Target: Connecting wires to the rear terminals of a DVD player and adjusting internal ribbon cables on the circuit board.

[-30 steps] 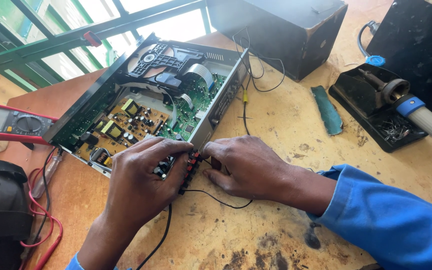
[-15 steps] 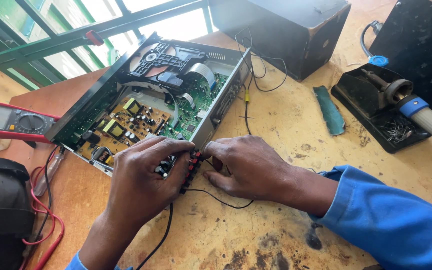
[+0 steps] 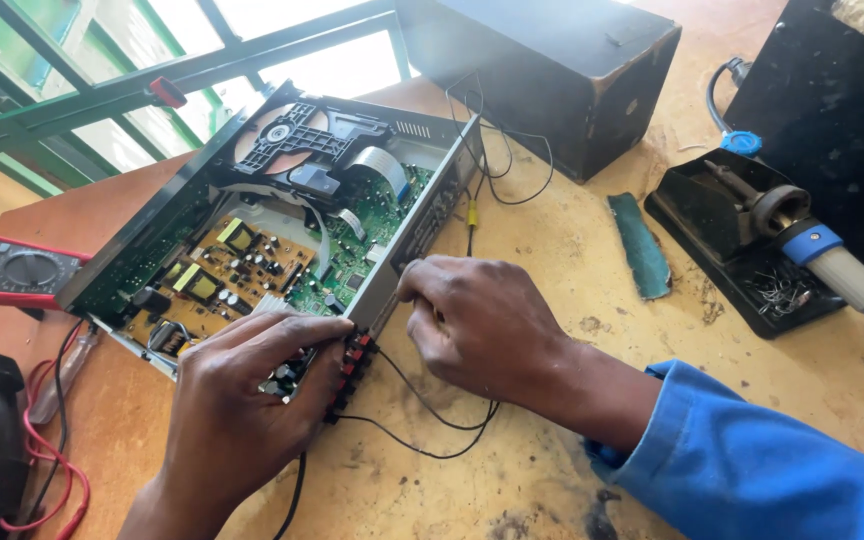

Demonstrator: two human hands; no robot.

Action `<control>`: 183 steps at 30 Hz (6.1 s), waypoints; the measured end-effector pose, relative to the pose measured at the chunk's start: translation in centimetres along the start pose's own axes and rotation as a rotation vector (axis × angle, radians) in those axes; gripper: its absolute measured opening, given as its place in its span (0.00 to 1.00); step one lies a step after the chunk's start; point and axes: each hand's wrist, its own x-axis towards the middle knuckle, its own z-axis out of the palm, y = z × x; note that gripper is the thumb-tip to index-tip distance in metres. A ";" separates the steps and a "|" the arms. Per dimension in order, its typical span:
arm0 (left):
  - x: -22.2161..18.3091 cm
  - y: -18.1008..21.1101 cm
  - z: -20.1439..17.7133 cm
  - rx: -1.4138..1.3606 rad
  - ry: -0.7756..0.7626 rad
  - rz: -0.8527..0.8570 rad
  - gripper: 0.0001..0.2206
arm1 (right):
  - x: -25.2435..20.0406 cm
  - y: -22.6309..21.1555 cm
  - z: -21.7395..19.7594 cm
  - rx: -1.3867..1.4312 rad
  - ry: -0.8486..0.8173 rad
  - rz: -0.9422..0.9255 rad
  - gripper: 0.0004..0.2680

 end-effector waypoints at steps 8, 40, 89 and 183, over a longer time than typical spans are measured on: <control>0.1 -0.1 0.4 0.001 0.011 -0.045 0.05 | 1.3 4.9 0.3 0.037 0.122 0.182 0.05; -0.3 -0.6 0.0 -0.011 0.011 -0.043 0.05 | 0.8 4.3 1.3 -0.084 0.006 0.091 0.05; -0.3 -1.2 -1.2 0.052 -0.131 -0.100 0.09 | 1.7 6.4 0.0 0.075 -0.067 0.262 0.06; -1.9 -4.6 -5.9 0.089 -0.345 -0.313 0.11 | 0.8 4.8 -1.2 -0.254 -0.370 0.161 0.24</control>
